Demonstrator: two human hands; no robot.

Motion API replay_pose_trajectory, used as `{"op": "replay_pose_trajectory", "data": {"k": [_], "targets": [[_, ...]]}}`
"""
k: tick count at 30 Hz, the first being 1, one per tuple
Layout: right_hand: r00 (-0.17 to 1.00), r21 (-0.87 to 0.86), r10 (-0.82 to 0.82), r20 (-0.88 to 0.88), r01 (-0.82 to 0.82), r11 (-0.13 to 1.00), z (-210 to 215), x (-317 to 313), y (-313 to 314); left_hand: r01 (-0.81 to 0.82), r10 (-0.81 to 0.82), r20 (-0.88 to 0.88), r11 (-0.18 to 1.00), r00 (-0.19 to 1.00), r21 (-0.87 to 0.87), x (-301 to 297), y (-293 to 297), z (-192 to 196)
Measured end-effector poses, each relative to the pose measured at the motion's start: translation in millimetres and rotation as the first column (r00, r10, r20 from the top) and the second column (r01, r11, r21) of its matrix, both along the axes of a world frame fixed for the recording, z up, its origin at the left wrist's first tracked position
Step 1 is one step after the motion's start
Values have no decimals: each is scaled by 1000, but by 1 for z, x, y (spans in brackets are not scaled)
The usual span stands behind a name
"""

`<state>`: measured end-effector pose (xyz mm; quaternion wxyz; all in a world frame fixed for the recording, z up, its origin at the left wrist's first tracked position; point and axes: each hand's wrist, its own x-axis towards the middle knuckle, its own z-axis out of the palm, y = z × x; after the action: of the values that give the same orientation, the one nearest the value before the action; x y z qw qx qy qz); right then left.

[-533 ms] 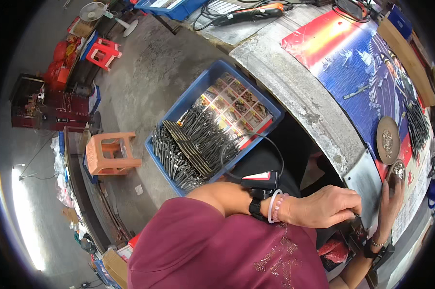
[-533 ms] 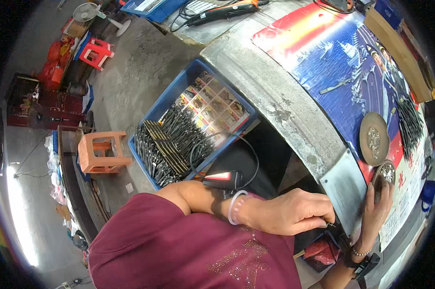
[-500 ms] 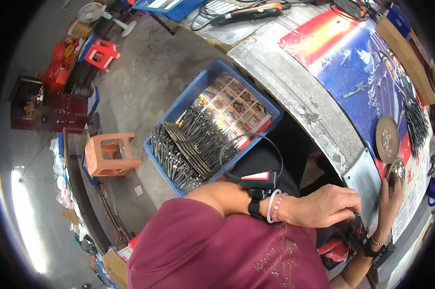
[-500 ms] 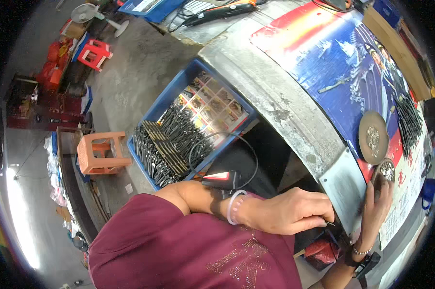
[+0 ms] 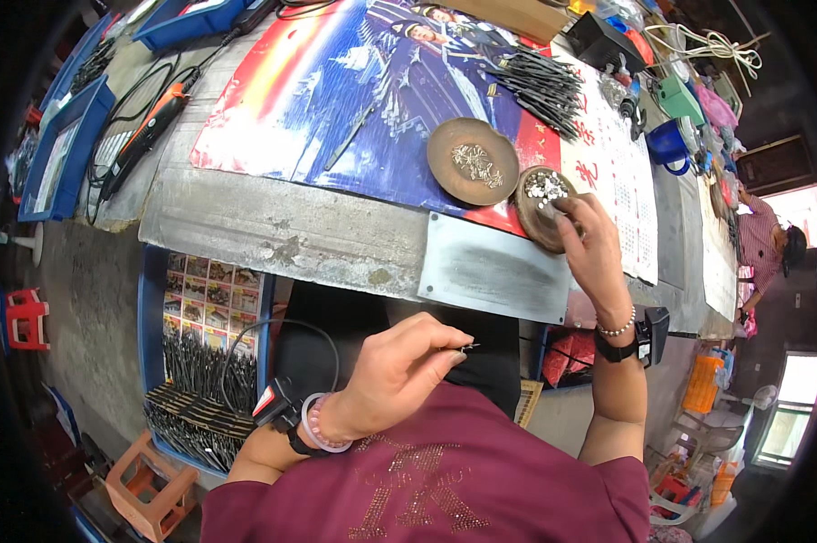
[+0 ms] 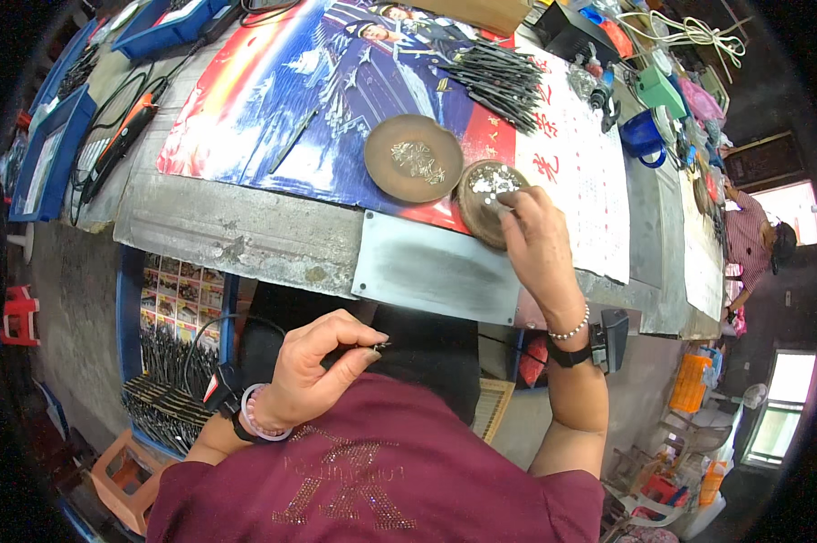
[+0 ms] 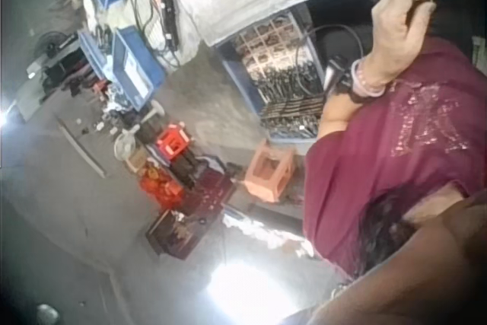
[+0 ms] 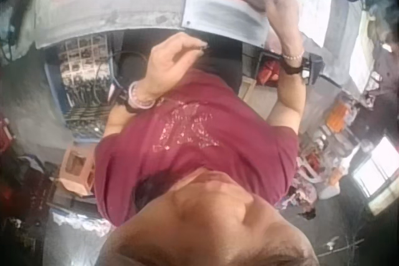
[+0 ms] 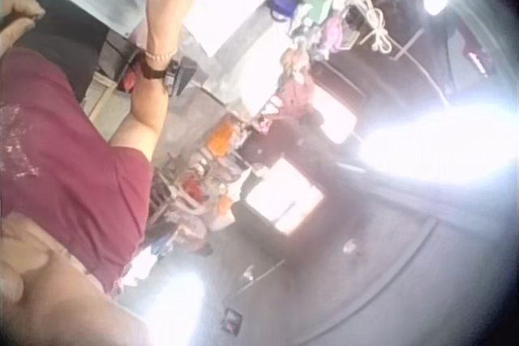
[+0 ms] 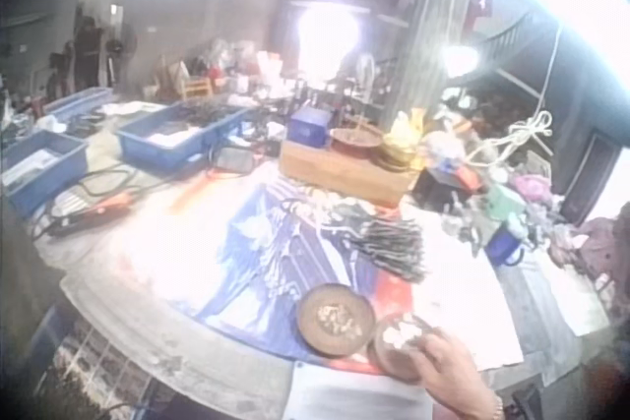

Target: The person sits at a workbench and repeatedly picks up small metal components and rods, then assembles them by hand. They place finished units on the table and continue the process with additional parts from small wooden dishes.

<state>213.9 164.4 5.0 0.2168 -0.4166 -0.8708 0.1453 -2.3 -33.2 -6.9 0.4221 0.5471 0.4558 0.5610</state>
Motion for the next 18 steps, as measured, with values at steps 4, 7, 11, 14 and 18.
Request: {"op": "replay_pose_trajectory", "data": {"k": [4,7,11,14,18], "targets": [[996,84,29,86,-36,996,-13,-5,6,2,-2,-21,1000,1000,-17,1,-1,1],[994,76,36,107,-44,996,-15,-6,4,-14,14,-45,1000,999,-21,-1,-1,1],[993,50,19,120,-25,998,-10,-3,-11,-27,27,-3,998,1000,-50,-2,1,-1],[994,-3,-6,106,6,1000,-8,2,-22,-36,35,-4,998,999,-53,0,2,-5],[996,-9,-8,89,9,1000,-12,10,-26,-17,34,137,992,990,-126,5,4,-8]]}}
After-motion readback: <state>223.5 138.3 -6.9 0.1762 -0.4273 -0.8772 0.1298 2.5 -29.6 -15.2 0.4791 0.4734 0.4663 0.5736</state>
